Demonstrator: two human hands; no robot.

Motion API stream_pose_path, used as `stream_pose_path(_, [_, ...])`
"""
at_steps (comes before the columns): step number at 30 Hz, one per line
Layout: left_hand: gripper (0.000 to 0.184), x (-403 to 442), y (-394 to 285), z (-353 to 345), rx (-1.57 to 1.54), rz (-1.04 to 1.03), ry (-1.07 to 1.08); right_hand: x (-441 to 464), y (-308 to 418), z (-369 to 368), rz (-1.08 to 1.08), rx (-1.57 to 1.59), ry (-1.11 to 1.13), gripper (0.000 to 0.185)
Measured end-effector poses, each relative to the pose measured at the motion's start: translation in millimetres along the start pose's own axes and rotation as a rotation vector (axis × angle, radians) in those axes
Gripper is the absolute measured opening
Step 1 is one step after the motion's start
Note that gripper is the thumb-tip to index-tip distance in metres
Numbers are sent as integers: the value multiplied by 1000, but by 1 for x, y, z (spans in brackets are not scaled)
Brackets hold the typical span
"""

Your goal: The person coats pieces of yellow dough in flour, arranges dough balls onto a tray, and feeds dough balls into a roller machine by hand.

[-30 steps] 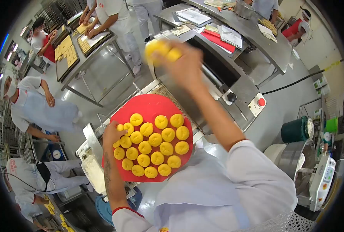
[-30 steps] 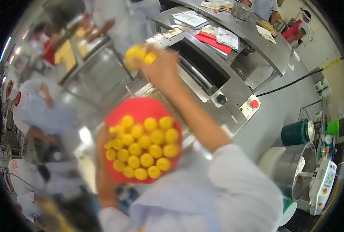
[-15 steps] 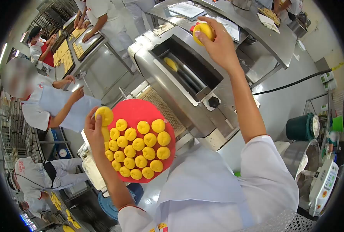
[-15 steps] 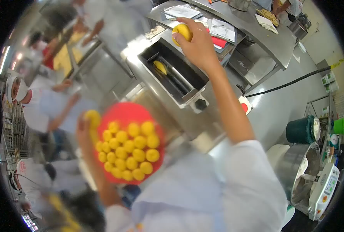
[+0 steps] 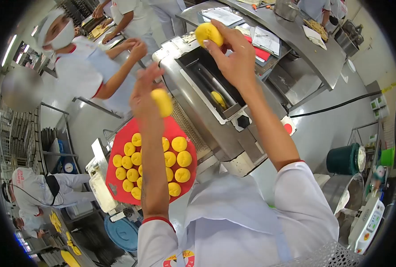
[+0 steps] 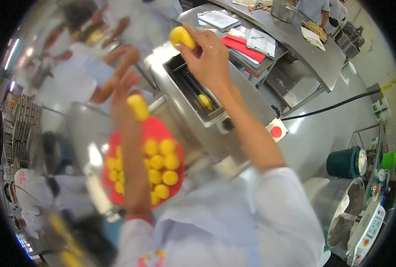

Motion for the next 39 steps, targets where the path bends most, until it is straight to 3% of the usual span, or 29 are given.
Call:
stream_pose_path(2, [33, 0, 43, 61, -200, 238, -101, -19, -54, -44, 207, -377, 157, 60])
stream_pose_path(3, [34, -11, 60, 80, -145, 273, -123, -30, -68, -61, 310, -564, 234, 63])
stream_pose_path(4, [35, -20, 75, 95, -92, 303, -138, -40, -69, -64, 114, -326, 323, 75])
stream_pose_path(5, [36, -24, 85, 99, -54, 326, -157, -57, -38, -61, 126, -197, 303, 80])
stream_pose_path(6, [36, -28, 89, 87, -88, 325, -133, -84, -12, -73, 36, 100, 447, 79])
stream_pose_path(7, [35, -37, 91, 74, -111, 337, -112, -121, 26, -84, -129, 171, 710, 71])
stream_pose_path(8, [35, -43, 88, 65, -133, 343, -82, -142, 59, -86, 106, 209, 671, 65])
stream_pose_path(10, [37, -49, 60, 44, -488, 422, -38, -118, 68, -75, 162, 112, 487, 52])
stream_pose_path(11, [38, -51, 50, 37, -668, 461, -12, -94, 67, -59, 68, 86, 376, 47])
stream_pose_path(12, [39, -43, 37, 52, -342, 276, 11, -71, 59, -38, -25, 57, 262, 42])
stream_pose_path(14, [41, -24, 20, 95, 219, -17, 59, -39, 48, 1, 110, -100, -20, 36])
stream_pose_path(16, [45, -1, 42, 153, 617, -141, 82, -38, 10, 6, -35, -313, 103, 36])
stream_pose_path(18, [49, 10, 82, 230, 978, -227, 59, -81, -50, -16, 437, -769, 320, 35])
stream_pose_path(20, [51, 20, 108, 288, 1340, -387, 6, -89, -38, 0, 193, -611, 215, 35])
stream_pose_path(21, [53, 17, 125, 302, 1439, -362, 66, -98, -19, 6, 100, -467, 114, 36])
stream_pose_path(23, [57, 8, 151, 312, 1625, -317, 228, -143, 6, -36, 54, -336, 311, 39])
stream_pose_path(26, [62, 6, 144, 292, 1412, -26, 332, -217, 16, -131, 108, -405, 585, 49])
stream_pose_path(27, [62, 7, 153, 290, 1412, -25, 419, -244, 0, -165, 119, -528, 658, 52])
stream_pose_path(30, [60, 5, 119, 303, 656, -111, 113, -310, -31, -241, 200, -530, 732, 55])
stream_pose_path(32, [49, 9, 87, 317, 470, -116, -52, -319, -26, -257, 129, -381, 837, 50])
stream_pose_path(34, [43, 13, 94, 322, 681, -110, 36, -328, -28, -264, -103, -98, 953, 44])
stream_pose_path(37, [39, 2, 108, 280, 1157, -413, 355, -259, 17, -209, -167, 139, 595, 47])
stream_pose_path(39, [40, -25, 122, 251, 1309, -312, 619, -200, 60, -158, -209, 99, 434, 50])
Point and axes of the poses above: each hand's wrist, its own x-axis towards the middle knuckle, its own z-axis out of the back of the hand, y = z × x, the point moved 10 cm from there along x, towards the middle knuckle, and after that the axes turned 9 degrees about -y, right-handed, at the moved point
